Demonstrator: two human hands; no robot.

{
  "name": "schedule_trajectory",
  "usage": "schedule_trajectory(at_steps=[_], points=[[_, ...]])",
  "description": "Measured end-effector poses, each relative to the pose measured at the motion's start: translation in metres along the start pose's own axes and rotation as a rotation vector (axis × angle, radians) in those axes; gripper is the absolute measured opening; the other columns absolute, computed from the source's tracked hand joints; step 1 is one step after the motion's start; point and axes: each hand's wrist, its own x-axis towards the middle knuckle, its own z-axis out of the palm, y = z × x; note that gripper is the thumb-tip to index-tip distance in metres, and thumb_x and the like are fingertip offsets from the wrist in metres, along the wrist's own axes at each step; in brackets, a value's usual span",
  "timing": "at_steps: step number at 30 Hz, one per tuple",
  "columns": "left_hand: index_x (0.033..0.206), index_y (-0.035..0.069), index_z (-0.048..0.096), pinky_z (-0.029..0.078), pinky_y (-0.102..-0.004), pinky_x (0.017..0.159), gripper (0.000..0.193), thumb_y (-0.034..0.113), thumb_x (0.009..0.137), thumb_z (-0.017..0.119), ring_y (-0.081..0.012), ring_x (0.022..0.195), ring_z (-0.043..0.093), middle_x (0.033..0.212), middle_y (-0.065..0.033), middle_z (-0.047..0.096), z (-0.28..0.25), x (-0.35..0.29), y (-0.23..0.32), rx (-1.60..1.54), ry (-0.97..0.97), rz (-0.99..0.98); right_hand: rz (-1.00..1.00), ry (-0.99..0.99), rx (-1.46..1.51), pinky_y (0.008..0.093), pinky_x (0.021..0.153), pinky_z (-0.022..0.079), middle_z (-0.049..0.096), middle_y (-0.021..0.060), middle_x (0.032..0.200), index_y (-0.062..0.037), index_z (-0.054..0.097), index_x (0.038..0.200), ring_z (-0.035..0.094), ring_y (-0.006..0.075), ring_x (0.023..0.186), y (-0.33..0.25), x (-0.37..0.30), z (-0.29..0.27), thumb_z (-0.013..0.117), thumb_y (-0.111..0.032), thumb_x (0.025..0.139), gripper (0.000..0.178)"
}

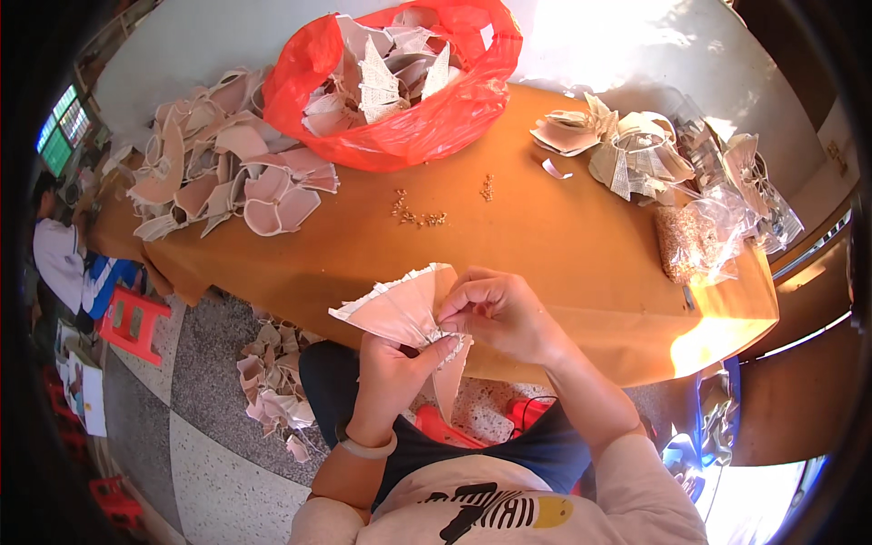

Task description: Hand-assembling shoe uppers by folding material and attaching decorative beads.

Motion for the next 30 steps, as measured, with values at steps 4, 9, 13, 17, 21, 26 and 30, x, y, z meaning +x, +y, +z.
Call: schedule_trajectory(at_steps=[4,9,13,17,21,26,30], points=[[0.101,-0.004,0.066,0.052,-0.0267,0.072,0.024,-0.001,0.078,0.074,-0.0115,0.083,0.065,0.092,-0.0078,0.069,-0.002,-0.009,-0.004,0.126,0.018,0.056,0.094,0.009,-0.026,0.0254,0.067,0.049,0.061,0.0042,0.085,-0.0026,0.071,0.092,0.061,0.0127,0.076,0.001,-0.006,0.005,0.071,0.002,0.080,0.013],[0.098,-0.003,0.068,0.052,-0.0281,0.070,0.022,0.001,0.077,0.074,-0.0111,0.078,0.065,0.089,-0.0094,0.071,-0.005,-0.014,-0.003,0.241,0.035,0.110,0.166,0.134,0.018,0.0290,0.067,0.050,0.062,0.0064,0.082,-0.0037,0.063,0.112,0.062,0.0170,0.073,0.002,-0.008,0.015,0.075,-0.001,0.074,0.040],[0.106,-0.003,0.065,0.052,-0.0275,0.075,0.031,0.000,0.076,0.075,-0.0108,0.086,0.064,0.095,-0.0075,0.070,-0.017,-0.026,-0.009,0.331,-0.097,-0.019,0.111,0.013,-0.212,0.0330,0.071,0.051,0.064,0.0084,0.086,-0.0008,0.058,0.113,0.063,0.0217,0.076,-0.006,-0.009,0.013,0.075,-0.001,0.071,0.046],[0.100,-0.003,0.069,0.052,-0.0268,0.070,0.026,0.006,0.077,0.076,-0.0098,0.077,0.065,0.085,-0.0061,0.072,-0.018,-0.028,-0.013,0.227,-0.075,-0.035,0.031,-0.138,-0.268,0.0362,0.074,0.050,0.064,0.0148,0.088,0.0029,0.061,0.102,0.064,0.0284,0.082,0.006,-0.005,0.010,0.074,-0.004,0.069,0.036],[0.095,-0.004,0.071,0.052,-0.0238,0.067,0.020,0.004,0.078,0.077,-0.0069,0.074,0.063,0.082,-0.0061,0.072,-0.020,-0.022,-0.007,0.006,0.008,-0.260,0.232,-0.015,-0.225,0.0391,0.074,0.049,0.064,0.0173,0.082,0.0046,0.061,0.095,0.063,0.0339,0.084,0.002,-0.004,0.017,0.075,-0.005,0.068,0.032],[0.093,-0.004,0.071,0.052,-0.0235,0.066,0.017,0.003,0.078,0.076,-0.0066,0.072,0.063,0.080,-0.0061,0.072,-0.021,-0.024,-0.007,0.112,-0.001,-0.272,0.008,-0.020,-0.408,0.0379,0.061,0.045,0.057,0.0156,0.072,0.0049,0.059,0.074,0.058,0.0286,0.065,0.015,-0.006,0.015,0.078,-0.008,0.068,0.024],[0.092,-0.004,0.071,0.051,-0.0222,0.066,0.017,0.004,0.078,0.076,-0.0064,0.074,0.063,0.082,-0.0070,0.072,-0.025,-0.026,-0.023,0.198,0.001,-0.209,0.003,-0.129,-0.444,0.0409,0.058,0.043,0.053,0.0160,0.069,0.0028,0.055,0.067,0.054,0.0337,0.063,0.019,-0.005,0.015,0.076,-0.010,0.069,0.025]])
